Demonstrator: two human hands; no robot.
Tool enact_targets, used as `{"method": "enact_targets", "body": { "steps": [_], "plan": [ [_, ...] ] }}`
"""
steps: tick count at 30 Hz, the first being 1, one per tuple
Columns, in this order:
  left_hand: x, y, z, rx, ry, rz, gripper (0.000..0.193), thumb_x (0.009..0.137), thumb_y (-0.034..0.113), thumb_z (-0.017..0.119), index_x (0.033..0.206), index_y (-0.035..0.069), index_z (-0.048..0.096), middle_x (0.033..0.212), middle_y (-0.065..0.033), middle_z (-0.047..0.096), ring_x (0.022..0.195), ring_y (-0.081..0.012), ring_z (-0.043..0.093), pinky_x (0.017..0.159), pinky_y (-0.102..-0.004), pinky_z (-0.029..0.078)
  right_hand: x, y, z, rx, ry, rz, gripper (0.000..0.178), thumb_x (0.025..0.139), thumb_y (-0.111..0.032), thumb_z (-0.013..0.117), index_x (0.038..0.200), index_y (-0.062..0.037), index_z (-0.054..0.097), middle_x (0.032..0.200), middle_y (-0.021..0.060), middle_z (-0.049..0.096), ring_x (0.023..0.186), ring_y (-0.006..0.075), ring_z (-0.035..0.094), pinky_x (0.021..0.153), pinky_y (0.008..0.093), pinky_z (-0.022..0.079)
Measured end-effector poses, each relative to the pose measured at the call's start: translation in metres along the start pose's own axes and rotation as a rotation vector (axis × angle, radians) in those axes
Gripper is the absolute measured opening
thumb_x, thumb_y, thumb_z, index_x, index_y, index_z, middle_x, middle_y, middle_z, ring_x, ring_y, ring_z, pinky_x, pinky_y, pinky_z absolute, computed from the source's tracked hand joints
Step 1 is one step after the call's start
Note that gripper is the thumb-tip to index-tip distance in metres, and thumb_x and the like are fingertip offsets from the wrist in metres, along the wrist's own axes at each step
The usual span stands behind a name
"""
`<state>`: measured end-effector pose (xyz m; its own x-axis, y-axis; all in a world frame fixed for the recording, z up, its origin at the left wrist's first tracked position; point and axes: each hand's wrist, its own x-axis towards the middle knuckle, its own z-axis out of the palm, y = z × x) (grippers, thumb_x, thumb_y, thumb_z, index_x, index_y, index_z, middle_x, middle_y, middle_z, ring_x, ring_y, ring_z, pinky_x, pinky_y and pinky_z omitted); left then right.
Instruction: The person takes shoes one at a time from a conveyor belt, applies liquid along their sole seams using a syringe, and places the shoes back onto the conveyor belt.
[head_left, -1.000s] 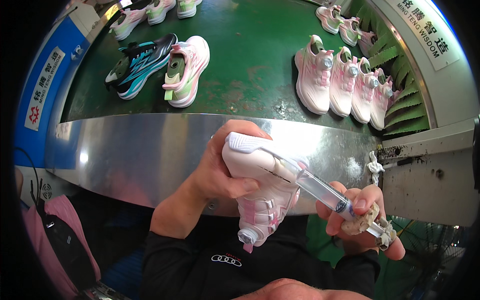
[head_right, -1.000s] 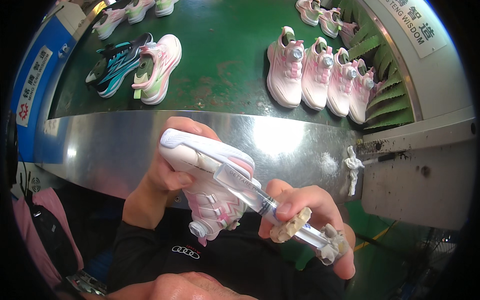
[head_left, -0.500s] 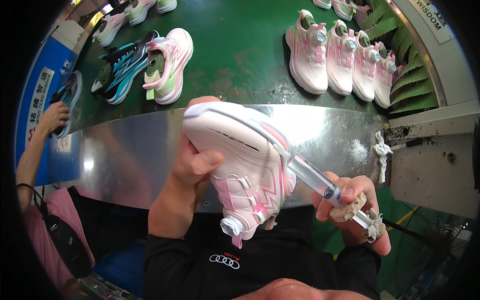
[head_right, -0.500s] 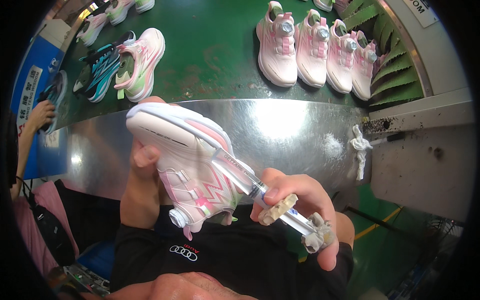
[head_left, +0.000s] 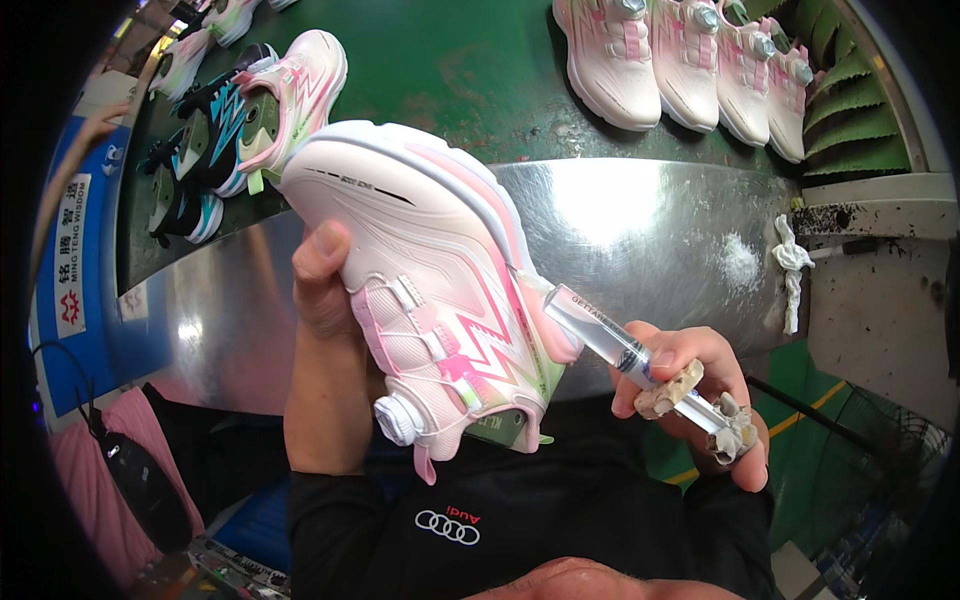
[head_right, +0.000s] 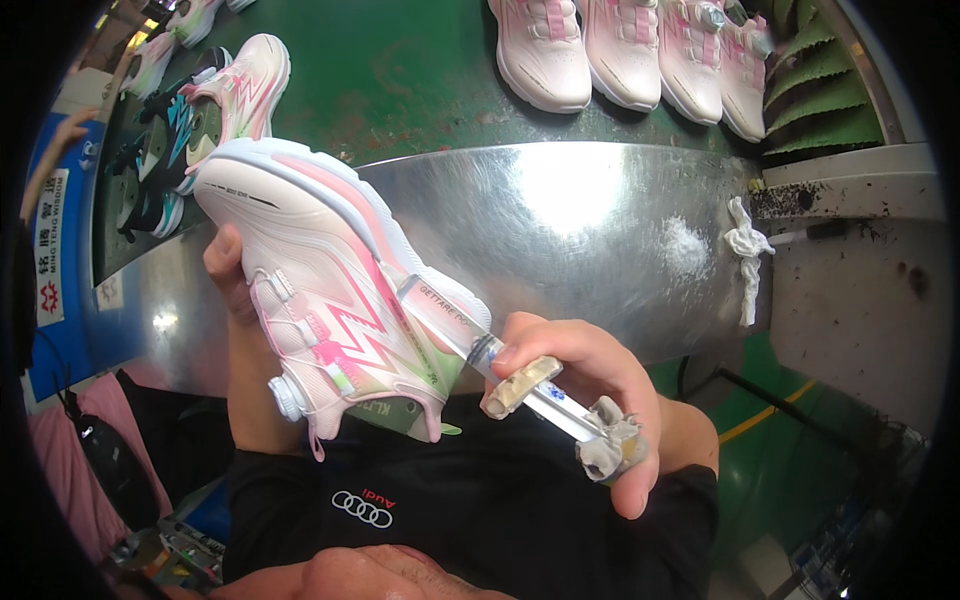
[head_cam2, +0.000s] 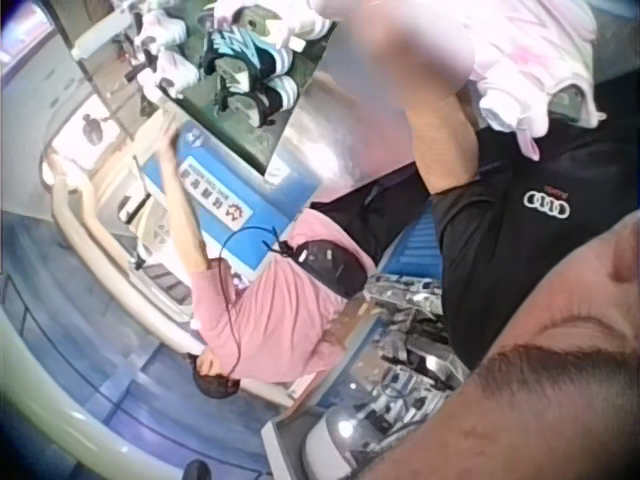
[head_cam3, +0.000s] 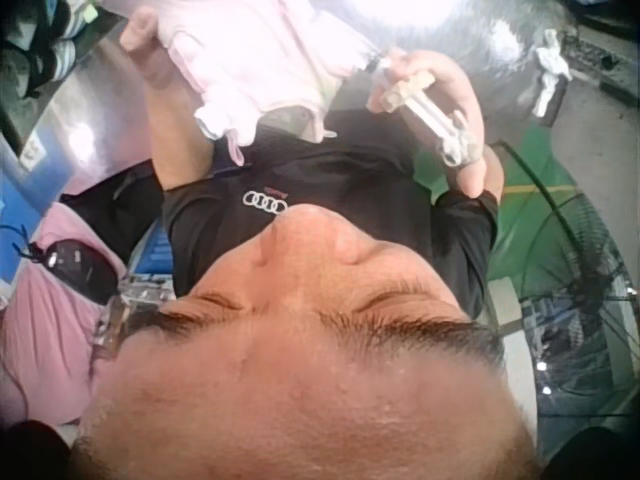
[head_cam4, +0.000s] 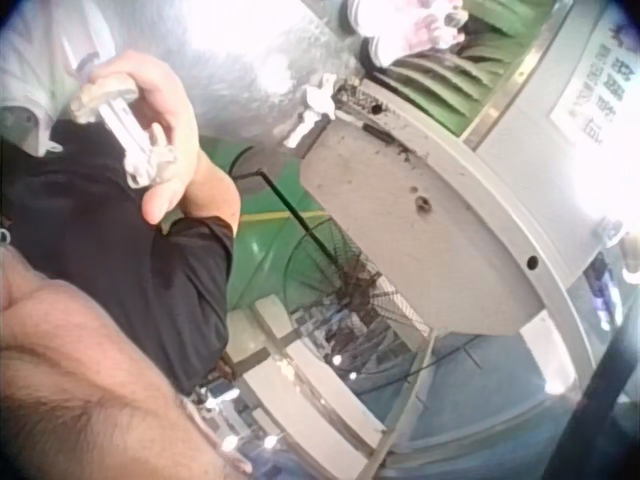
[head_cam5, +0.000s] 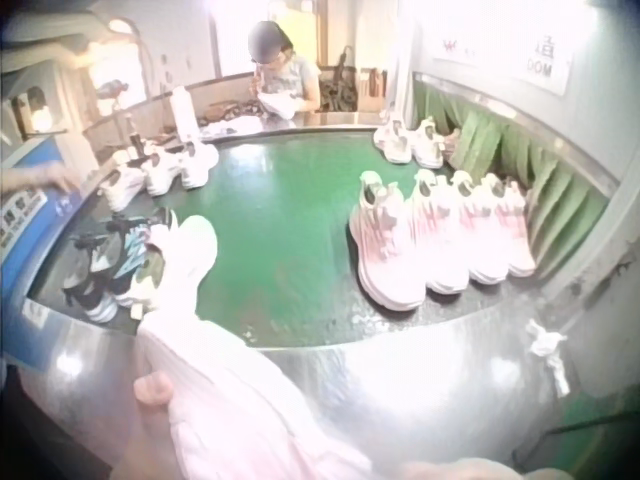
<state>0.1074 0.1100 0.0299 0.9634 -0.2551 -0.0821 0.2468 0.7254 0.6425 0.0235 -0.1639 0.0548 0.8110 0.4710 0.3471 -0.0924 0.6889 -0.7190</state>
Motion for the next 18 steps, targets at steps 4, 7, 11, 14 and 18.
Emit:
{"method": "enact_targets", "body": {
  "steps": [4, 7, 11, 14, 18],
  "plan": [
    [0.004, 0.003, -0.006, -0.03, 0.031, -0.019, 0.064, 0.073, 0.034, 0.064, 0.122, -0.005, 0.047, 0.112, -0.0192, 0.059, 0.1, -0.0284, 0.059, 0.088, -0.039, 0.049, -0.007, 0.003, -0.002, 0.021, 0.02, 0.012, 0.101, 0.06, -0.053, 0.081, 0.124, 0.012, 0.039, 0.105, 0.0157, 0.048, 0.094, 0.0207, 0.052, 0.08, 0.0285, 0.04],
    [0.008, 0.003, -0.007, -0.081, 0.002, -0.043, 0.063, 0.076, 0.034, 0.062, 0.122, -0.005, 0.047, 0.113, -0.0194, 0.058, 0.102, -0.0287, 0.058, 0.091, -0.0393, 0.047, -0.014, 0.001, -0.002, 0.015, -0.007, 0.024, 0.101, 0.06, -0.052, 0.082, 0.124, 0.0124, 0.039, 0.105, 0.0159, 0.048, 0.094, 0.0206, 0.051, 0.079, 0.0284, 0.04],
    [0.011, -0.002, -0.012, -0.034, 0.037, 0.017, 0.061, 0.079, 0.035, 0.059, 0.123, -0.004, 0.047, 0.115, -0.0179, 0.058, 0.102, -0.0277, 0.058, 0.09, -0.0391, 0.047, -0.025, 0.0, 0.002, 0.008, 0.0, 0.057, 0.1, 0.06, -0.05, 0.083, 0.124, 0.0127, 0.04, 0.106, 0.0161, 0.048, 0.093, 0.0204, 0.052, 0.078, 0.0275, 0.041],
    [0.013, -0.002, -0.013, -0.102, 0.096, -0.006, 0.059, 0.08, 0.036, 0.059, 0.123, -0.003, 0.047, 0.114, -0.0169, 0.058, 0.102, -0.0264, 0.058, 0.09, -0.0383, 0.047, -0.033, -0.001, 0.002, -0.008, 0.022, 0.079, 0.097, 0.061, -0.051, 0.082, 0.123, 0.0121, 0.042, 0.105, 0.016, 0.048, 0.091, 0.0205, 0.053, 0.077, 0.027, 0.041],
    [0.015, 0.002, -0.016, -0.057, 0.042, -0.056, 0.055, 0.083, 0.035, 0.056, 0.122, -0.002, 0.048, 0.112, -0.0163, 0.059, 0.101, -0.0249, 0.058, 0.09, -0.0372, 0.047, -0.046, -0.004, 0.004, -0.098, 0.021, 0.111, 0.095, 0.061, -0.054, 0.08, 0.121, 0.0109, 0.046, 0.103, 0.0156, 0.052, 0.088, 0.0202, 0.053, 0.074, 0.0263, 0.041]
  ]
}}
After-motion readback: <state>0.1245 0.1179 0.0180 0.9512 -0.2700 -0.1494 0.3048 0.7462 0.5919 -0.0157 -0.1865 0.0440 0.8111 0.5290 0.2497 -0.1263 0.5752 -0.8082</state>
